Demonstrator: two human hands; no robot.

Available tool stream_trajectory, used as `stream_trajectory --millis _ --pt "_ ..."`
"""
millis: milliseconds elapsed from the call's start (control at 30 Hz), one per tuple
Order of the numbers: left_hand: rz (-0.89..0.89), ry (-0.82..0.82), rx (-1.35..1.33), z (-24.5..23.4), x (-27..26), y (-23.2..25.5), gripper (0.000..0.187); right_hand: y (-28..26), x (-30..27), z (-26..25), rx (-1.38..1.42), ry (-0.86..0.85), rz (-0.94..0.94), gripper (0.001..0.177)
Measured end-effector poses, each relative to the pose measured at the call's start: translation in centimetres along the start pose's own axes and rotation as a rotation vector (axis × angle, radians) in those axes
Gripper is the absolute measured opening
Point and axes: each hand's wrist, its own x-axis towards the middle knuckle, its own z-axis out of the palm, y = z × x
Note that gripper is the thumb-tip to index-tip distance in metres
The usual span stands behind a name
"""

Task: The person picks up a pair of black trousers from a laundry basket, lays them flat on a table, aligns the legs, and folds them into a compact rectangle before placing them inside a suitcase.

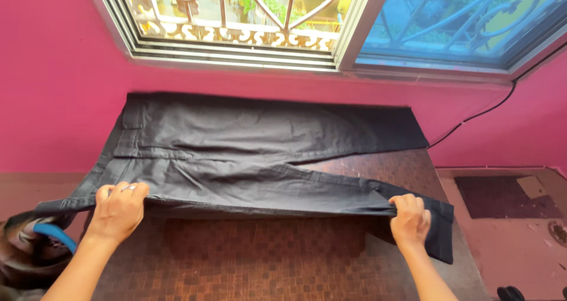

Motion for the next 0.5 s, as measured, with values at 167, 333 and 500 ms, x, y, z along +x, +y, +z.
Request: stream_trajectory --millis 167,333,500 --pt "0.030 0.078 -0.087 -1.7 3.6 -1.9 0.009 2.1 6.0 -1.7 -0.234 0.068 0.124 0.021" --pt "-0.099 -0.021 0.085 -2.4 7.7 -2.1 0.013 4.5 11.4 -0.9 -0.097 -0.061 0.470 0.016" --pt "-0.302 0.024 -0.181 -0.3 12.6 -1.9 0.017 4.7 15.7 2.8 0.143 0.070 0.616 0.021"
